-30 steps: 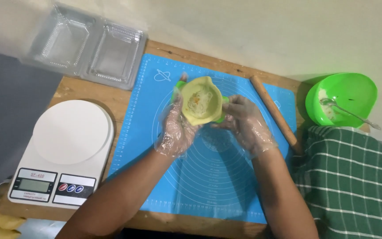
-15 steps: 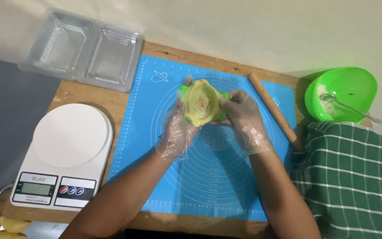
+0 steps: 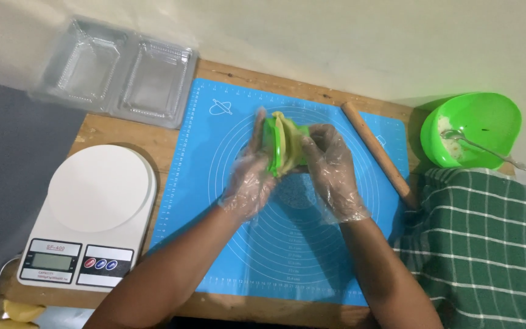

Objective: Rolling out dough and using a plastic mold to shape and seal a filled pastry

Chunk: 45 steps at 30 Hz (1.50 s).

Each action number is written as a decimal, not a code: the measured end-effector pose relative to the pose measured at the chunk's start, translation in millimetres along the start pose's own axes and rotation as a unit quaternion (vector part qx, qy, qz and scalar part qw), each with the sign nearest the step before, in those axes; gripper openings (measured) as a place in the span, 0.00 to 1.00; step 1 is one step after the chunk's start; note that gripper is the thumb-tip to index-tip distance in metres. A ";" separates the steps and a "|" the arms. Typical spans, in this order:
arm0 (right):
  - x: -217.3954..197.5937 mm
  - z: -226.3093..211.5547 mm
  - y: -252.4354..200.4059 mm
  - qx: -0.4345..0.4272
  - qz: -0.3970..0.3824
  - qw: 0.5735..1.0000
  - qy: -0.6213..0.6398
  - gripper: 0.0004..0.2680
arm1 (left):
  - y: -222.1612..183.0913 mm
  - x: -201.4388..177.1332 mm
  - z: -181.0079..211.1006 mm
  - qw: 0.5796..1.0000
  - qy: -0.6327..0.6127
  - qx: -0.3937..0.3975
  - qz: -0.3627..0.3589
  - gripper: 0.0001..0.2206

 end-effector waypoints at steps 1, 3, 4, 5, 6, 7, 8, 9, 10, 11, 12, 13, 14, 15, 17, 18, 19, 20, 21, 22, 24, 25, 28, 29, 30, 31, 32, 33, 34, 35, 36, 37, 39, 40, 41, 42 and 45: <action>1.4 -3.4 -1.8 0.000 0.000 1.000 0.000 0.13 | -1.0 0.7 0.6 1.000 0.000 0.000 0.000 0.38; 7.6 -15.6 -5.3 -0.039 -0.033 0.998 -0.044 0.18 | -3.1 -3.4 -1.0 0.998 0.051 -0.013 0.044 0.50; 9.3 -18.0 -5.4 -0.038 -0.032 0.998 -0.044 0.18 | -4.0 -2.2 -0.8 0.998 0.051 -0.014 0.044 0.50; 13.3 -19.2 -5.8 -0.033 -0.054 0.994 -0.089 0.21 | -5.4 -5.1 0.0 0.996 0.059 -0.013 0.072 0.51; 17.3 -20.3 -6.3 -0.027 -0.075 0.988 -0.134 0.23 | -6.9 -8.0 1.1 0.993 0.066 -0.012 0.100 0.53; 19.9 -19.3 -3.6 -0.027 -0.075 0.988 -0.134 0.23 | -3.2 -5.6 0.3 0.993 0.067 -0.012 0.100 0.53; 19.9 -16.1 -1.4 -0.013 -0.069 0.982 -0.176 0.21 | -0.3 -8.8 -5.0 0.986 0.084 -0.044 0.137 0.46; 19.7 -13.0 0.7 0.001 -0.063 0.974 -0.218 0.20 | 2.0 -12.1 -10.1 0.977 0.101 -0.076 0.174 0.40; 19.5 -13.1 4.5 0.002 -0.062 0.974 -0.218 0.20 | -0.4 -5.5 -10.4 0.977 0.101 -0.077 0.174 0.40; 18.3 -8.6 7.3 0.032 -0.058 0.978 -0.199 0.19 | -4.9 -3.6 -6.3 0.969 0.114 -0.056 0.210 0.35; 16.9 -3.6 9.1 0.063 -0.053 0.980 -0.180 0.18 | -10.3 -1.4 -2.9 0.960 0.127 -0.037 0.247 0.29; 14.7 7.4 10.2 0.065 -0.052 0.980 -0.180 0.18 | -5.6 -15.6 -9.0 0.960 0.127 -0.039 0.247 0.29; 12.1 11.5 13.4 0.023 -0.037 0.988 -0.149 0.20 | -0.7 -28.6 -11.1 0.942 0.210 -0.032 0.260 0.27; 8.6 15.6 16.1 -0.018 -0.021 0.993 -0.117 0.22 | 4.6 -40.7 -13.8 0.917 0.291 -0.025 0.270 0.26; -3.3 72.0 25.3 -0.030 0.014 0.994 -0.107 0.22 | 4.2 -41.2 -21.3 0.913 0.307 -0.018 0.268 0.25; -11.6 99.1 28.9 -0.044 0.046 0.993 -0.098 0.24 | 4.0 -40.7 -23.9 0.908 0.322 -0.007 0.266 0.25; -15.2 99.6 32.1 -0.040 0.050 0.993 -0.098 0.24 | 2.9 -37.0 -27.9 0.908 0.324 -0.012 0.264 0.25; -21.7 104.6 33.3 -0.008 0.072 0.992 -0.101 0.28 | 0.9 -32.5 -31.2 0.910 0.325 -0.008 0.258 0.26; -28.2 109.6 34.0 0.024 0.093 0.990 -0.104 0.32 | -1.1 -27.9 -34.5 0.912 0.325 -0.005 0.251 0.27; -28.3 112.3 35.2 0.028 0.096 0.990 -0.103 0.32 | -6.8 -15.2 -31.9 0.911 0.327 -0.009 0.250 0.27; -35.1 124.9 33.3 0.081 0.157 0.983 -0.055 0.24 | -17.5 11.3 -28.1 0.941 0.254 -0.012 0.224 0.26; -37.1 133.3 33.3 0.084 0.160 0.982 -0.054 0.24 | -17.8 10.2 -29.8 0.940 0.256 -0.016 0.224 0.26; -42.0 147.3 40.8 0.016 0.153 0.987 -0.035 0.25 | -17.2 8.9 -31.0 0.944 0.254 -0.003 0.211 0.27; -43.8 150.6 44.2 -0.016 0.138 0.989 -0.049 0.25 | -17.3 7.2 -31.9 0.945 0.248 0.001 0.211 0.28; -45.1 152.9 48.7 -0.050 0.121 0.989 -0.064 0.25 | -16.6 5.8 -31.8 0.947 0.242 0.006 0.211 0.29; -40.0 134.4 41.9 -0.050 0.124 0.989 -0.063 0.25 | -16.4 7.3 -30.3 0.947 0.244 0.006 0.209 0.29; -34.6 113.9 35.9 -0.062 0.122 0.989 -0.063 0.26 | -17.1 6.5 -28.1 0.937 0.265 0.003 0.229 0.28; -28.9 93.4 29.8 -0.073 0.120 0.988 -0.063 0.27 | -17.9 5.7 -25.6 0.926 0.286 0.001 0.248 0.27; -26.6 90.6 28.8 -0.075 0.121 0.988 -0.063 0.27 | -16.9 6.2 -24.6 0.926 0.287 0.002 0.247 0.27; -23.9 86.7 27.9 -0.085 0.121 0.988 -0.054 0.29 | -16.6 5.2 -22.9 0.923 0.287 0.005 0.256 0.27; -21.6 83.8 25.6 -0.094 0.121 0.987 -0.046 0.30 | -17.2 4.0 -22.3 0.920 0.288 0.005 0.266 0.26; -23.1 91.3 24.5 -0.093 0.122 0.987 -0.046 0.30 | -17.2 4.6 -22.4 0.920 0.288 0.004 0.265 0.26; -25.0 112.3 24.2 -0.042 0.104 0.988 -0.107 0.30 | -15.6 5.6 -21.8 0.902 0.333 -0.008 0.275 0.27; -26.3 110.8 24.2 -0.041 0.106 0.988 -0.107 0.30 | -16.9 5.9 -21.4 0.902 0.334 -0.009 0.273 0.27; -26.2 106.4 24.9 -0.054 0.094 0.982 -0.153 0.28 | -17.1 7.6 -22.5 0.895 0.359 -0.021 0.264 0.27; -26.8 101.9 25.5 -0.066 0.083 0.974 -0.200 0.27 | -16.7 9.8 -23.9 0.888 0.384 -0.032 0.253 0.28; -26.3 66.9 31.7 -0.102 0.048 0.934 -0.339 0.22 | -23.3 22.8 3.0 0.861 0.470 0.076 0.181 0.26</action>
Point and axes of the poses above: each hand's wrist, its own y-axis towards the middle knuckle, its own x-axis out of the palm, z = x × y, the point moved 8 cm from there along y, towards the middle knuckle, and after that the axes turned 11 degrees about -x, right-handed, at the moved point
